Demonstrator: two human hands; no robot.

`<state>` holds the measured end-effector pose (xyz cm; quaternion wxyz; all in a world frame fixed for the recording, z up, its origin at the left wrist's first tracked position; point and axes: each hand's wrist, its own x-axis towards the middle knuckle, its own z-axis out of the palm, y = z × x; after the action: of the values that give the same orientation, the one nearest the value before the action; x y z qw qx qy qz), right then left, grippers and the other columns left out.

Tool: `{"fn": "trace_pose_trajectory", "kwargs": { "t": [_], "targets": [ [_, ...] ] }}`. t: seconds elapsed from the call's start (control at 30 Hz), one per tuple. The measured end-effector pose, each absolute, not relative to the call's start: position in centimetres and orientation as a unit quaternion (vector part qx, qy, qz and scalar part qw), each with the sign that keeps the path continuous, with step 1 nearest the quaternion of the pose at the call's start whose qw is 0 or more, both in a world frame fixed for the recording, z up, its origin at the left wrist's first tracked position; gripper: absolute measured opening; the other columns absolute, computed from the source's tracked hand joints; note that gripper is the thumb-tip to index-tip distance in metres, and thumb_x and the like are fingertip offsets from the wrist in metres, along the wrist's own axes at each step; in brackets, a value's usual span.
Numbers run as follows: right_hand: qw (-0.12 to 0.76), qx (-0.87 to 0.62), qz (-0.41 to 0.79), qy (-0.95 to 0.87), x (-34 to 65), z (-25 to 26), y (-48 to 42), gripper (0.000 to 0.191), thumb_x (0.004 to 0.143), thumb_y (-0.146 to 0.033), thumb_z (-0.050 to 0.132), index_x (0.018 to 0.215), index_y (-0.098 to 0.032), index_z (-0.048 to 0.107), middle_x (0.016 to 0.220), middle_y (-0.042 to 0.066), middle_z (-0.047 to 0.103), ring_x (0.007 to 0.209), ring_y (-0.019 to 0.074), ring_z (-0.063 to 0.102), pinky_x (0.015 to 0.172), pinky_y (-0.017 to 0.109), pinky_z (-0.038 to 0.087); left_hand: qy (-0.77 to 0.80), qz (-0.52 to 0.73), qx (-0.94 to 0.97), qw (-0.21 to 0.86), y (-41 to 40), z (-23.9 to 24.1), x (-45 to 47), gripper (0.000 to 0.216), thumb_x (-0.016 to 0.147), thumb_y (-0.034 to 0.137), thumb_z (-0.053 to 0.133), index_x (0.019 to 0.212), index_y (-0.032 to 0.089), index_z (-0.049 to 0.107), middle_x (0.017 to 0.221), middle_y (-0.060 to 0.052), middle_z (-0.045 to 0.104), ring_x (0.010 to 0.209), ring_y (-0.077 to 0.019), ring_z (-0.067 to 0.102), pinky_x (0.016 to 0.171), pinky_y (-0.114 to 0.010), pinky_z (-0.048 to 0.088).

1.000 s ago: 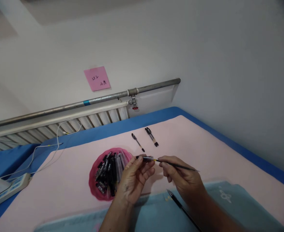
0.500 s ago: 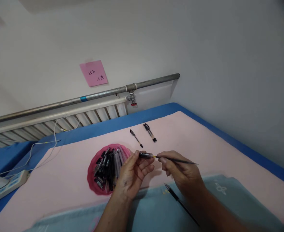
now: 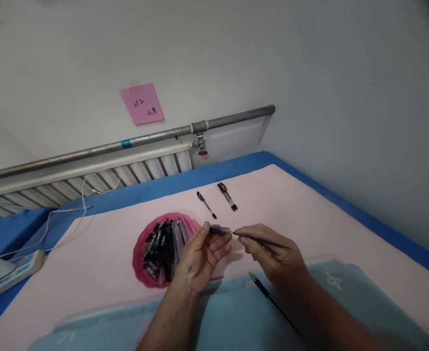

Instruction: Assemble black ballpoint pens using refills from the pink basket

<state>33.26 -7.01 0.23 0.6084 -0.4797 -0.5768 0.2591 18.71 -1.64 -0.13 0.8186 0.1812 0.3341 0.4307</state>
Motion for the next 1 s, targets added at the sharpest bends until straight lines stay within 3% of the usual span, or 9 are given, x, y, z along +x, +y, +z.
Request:
{"fn": "trace_pose_trajectory", "kwargs": {
  "t": [0.27, 0.47, 0.63, 0.87, 1.0],
  "targets": [
    [0.597, -0.482, 0.296, -0.569, 33.80, -0.13, -6.75, 0.015, 0.080, -0.022, 0.059, 0.088, -0.022, 0.071, 0.079, 0.004, 0.064, 0.058, 0.0126, 0.055, 0.045, 0.024, 0.043, 0.344, 0.428, 0.179, 0.817, -1.59, -0.04, 18.67, 0.021, 0.082, 0.028, 0.058, 0.075, 0.009, 0.065, 0.067, -0.008, 0.070, 0.069, -0.0185, 0.069, 0.059, -0.024, 0.053],
    [0.623, -0.477, 0.377, -0.493, 33.89, 0.19, -6.61, 0.013, 0.079, -0.026, 0.060, 0.082, -0.018, 0.070, 0.060, 0.000, 0.058, 0.048, 0.0109, 0.049, 0.043, 0.025, 0.042, 0.349, 0.426, 0.178, 0.816, -1.51, -0.17, 18.55, 0.020, 0.080, 0.028, 0.061, 0.074, 0.010, 0.065, 0.067, -0.008, 0.070, 0.066, -0.0177, 0.068, 0.057, -0.024, 0.052],
    [0.611, -0.483, 0.312, -0.543, 33.40, 0.13, -6.74, 0.014, 0.079, -0.023, 0.059, 0.087, -0.021, 0.071, 0.074, 0.003, 0.064, 0.053, 0.0120, 0.052, 0.044, 0.025, 0.044, 0.351, 0.430, 0.177, 0.813, -1.42, -0.35, 18.51, 0.018, 0.077, 0.028, 0.064, 0.076, 0.010, 0.065, 0.069, -0.007, 0.071, 0.069, -0.0181, 0.068, 0.061, -0.025, 0.052],
    [0.602, -0.489, 0.233, -0.587, 33.08, 0.04, -7.04, 0.016, 0.081, -0.019, 0.058, 0.088, -0.025, 0.070, 0.081, 0.004, 0.067, 0.073, 0.0185, 0.061, 0.065, 0.032, 0.052, 0.346, 0.439, 0.191, 0.807, -1.39, -0.53, 18.55, 0.016, 0.076, 0.027, 0.066, 0.076, 0.010, 0.066, 0.071, -0.007, 0.071, 0.071, -0.0184, 0.068, 0.063, -0.026, 0.052],
    [0.601, -0.482, 0.209, -0.603, 33.07, 0.11, -7.02, 0.016, 0.080, -0.018, 0.058, 0.086, -0.024, 0.071, 0.082, 0.005, 0.069, 0.076, 0.0192, 0.063, 0.068, 0.033, 0.052, 0.342, 0.440, 0.189, 0.808, -1.41, -0.52, 18.56, 0.016, 0.077, 0.026, 0.064, 0.075, 0.010, 0.066, 0.071, -0.008, 0.071, 0.069, -0.0173, 0.068, 0.063, -0.025, 0.052]
  ]
}}
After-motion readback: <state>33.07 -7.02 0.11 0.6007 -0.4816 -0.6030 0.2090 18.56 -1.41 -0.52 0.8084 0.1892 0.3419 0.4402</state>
